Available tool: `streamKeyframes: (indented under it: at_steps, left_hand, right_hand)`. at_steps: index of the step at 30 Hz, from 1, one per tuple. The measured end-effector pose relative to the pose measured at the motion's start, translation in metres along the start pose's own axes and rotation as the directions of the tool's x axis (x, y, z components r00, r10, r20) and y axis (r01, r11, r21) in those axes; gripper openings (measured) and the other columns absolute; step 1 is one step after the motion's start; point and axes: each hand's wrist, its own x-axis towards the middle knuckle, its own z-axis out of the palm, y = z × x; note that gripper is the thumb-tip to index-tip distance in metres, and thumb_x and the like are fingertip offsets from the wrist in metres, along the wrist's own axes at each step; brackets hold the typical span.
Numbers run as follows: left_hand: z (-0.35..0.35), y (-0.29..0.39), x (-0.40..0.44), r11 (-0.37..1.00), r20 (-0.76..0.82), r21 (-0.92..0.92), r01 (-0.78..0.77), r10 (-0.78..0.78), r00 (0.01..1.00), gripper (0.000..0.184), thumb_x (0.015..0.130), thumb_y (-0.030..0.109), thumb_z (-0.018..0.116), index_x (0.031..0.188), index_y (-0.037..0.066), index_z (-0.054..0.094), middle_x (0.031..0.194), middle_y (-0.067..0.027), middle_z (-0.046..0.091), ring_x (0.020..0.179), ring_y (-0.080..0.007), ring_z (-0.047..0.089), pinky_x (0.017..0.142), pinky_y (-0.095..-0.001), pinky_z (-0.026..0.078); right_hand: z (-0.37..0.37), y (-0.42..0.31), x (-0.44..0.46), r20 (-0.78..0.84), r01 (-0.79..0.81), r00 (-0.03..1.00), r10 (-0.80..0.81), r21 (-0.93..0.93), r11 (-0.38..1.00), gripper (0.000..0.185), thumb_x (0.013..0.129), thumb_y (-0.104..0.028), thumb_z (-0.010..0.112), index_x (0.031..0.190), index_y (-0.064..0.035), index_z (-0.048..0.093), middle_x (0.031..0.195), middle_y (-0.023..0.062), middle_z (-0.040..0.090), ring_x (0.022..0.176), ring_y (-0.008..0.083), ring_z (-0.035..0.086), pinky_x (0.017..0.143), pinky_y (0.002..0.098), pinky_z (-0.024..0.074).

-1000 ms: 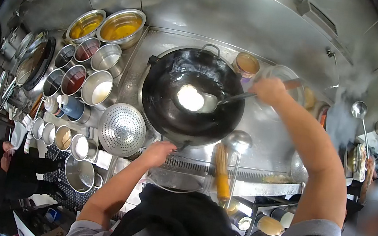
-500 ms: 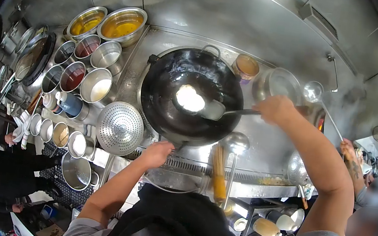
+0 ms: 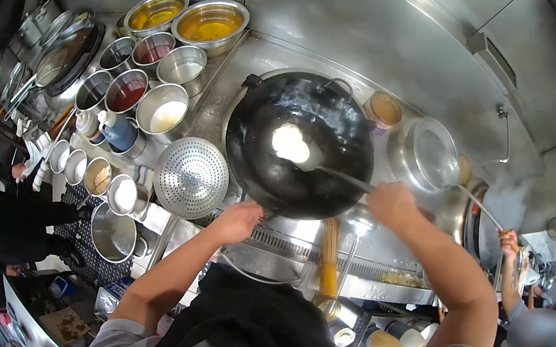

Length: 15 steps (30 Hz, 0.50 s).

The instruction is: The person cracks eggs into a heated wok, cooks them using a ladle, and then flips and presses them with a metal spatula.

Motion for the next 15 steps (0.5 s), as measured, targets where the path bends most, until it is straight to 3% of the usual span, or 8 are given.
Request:
streamKeyframes:
  at_steps: [1,2,5,6,9,15]
  left_hand:
    - [-0.002,0.001,-0.001,1.0,0.018,0.006,0.019,-0.019,1.0,0.009,0.09,0.006,0.053,0.091,0.0,0.061,0.09,-0.0201,0.062,0.089,-0.0428,0.061,0.079,-0.0514,0.05]
    - [-0.005,0.003,0.0,0.999,0.037,0.014,0.034,-0.034,0.999,0.011,0.091,0.006,0.053,0.093,0.0,0.062,0.092,-0.0206,0.063,0.09,-0.0429,0.062,0.08,-0.0506,0.05]
    - [-0.003,0.004,0.0,0.999,0.058,0.0,0.04,-0.04,0.998,0.014,0.093,0.007,0.052,0.095,0.0,0.063,0.095,-0.0212,0.064,0.092,-0.0428,0.062,0.082,-0.0498,0.05]
    - [-0.002,0.004,0.002,0.999,0.052,-0.008,0.036,-0.035,0.998,0.014,0.093,0.007,0.052,0.095,0.0,0.063,0.095,-0.0213,0.064,0.093,-0.0427,0.062,0.083,-0.0498,0.05]
    - [-0.002,0.002,0.002,1.0,0.047,-0.003,0.031,-0.031,0.998,0.014,0.094,0.008,0.052,0.095,0.0,0.063,0.095,-0.0208,0.065,0.094,-0.0425,0.063,0.083,-0.05,0.05]
    - [-0.001,0.012,0.004,0.997,0.074,-0.005,0.072,-0.071,0.995,0.014,0.094,0.009,0.052,0.096,0.001,0.064,0.098,-0.0207,0.066,0.097,-0.0414,0.063,0.085,-0.0495,0.05]
  right_hand:
    - [-0.009,-0.002,-0.009,-0.001,0.006,1.0,-0.006,-0.02,1.0,0.027,0.099,-0.031,0.054,0.105,-0.0238,0.08,0.1,0.0124,0.074,0.093,0.0314,0.074,0.081,0.0448,0.0572]
    - [-0.022,0.002,-0.016,0.029,0.066,0.997,-0.066,-0.031,0.997,0.033,0.1,-0.029,0.052,0.126,-0.0295,0.072,0.099,0.0125,0.073,0.088,0.0328,0.073,0.079,0.0449,0.0577]
    - [-0.035,0.01,-0.033,-0.038,-0.036,0.999,0.038,0.046,0.998,0.036,0.098,-0.025,0.051,0.129,-0.0287,0.07,0.098,0.0109,0.074,0.089,0.0306,0.073,0.075,0.0437,0.0565]
    - [-0.047,0.008,-0.039,-0.025,-0.05,0.998,0.051,0.013,0.999,0.042,0.102,-0.026,0.045,0.14,-0.0322,0.06,0.097,0.0104,0.074,0.09,0.031,0.073,0.074,0.0425,0.0565]
    - [-0.069,0.007,-0.048,0.085,-0.044,0.996,0.041,0.039,0.998,0.04,0.101,-0.024,0.047,0.137,-0.0307,0.063,0.097,0.0111,0.074,0.092,0.0315,0.073,0.076,0.0446,0.0567]
    - [-0.073,-0.009,-0.045,0.063,-0.033,0.998,0.023,0.157,0.987,0.038,0.096,-0.021,0.053,0.131,-0.0259,0.066,0.1,0.0129,0.074,0.097,0.0328,0.073,0.084,0.0444,0.0567]
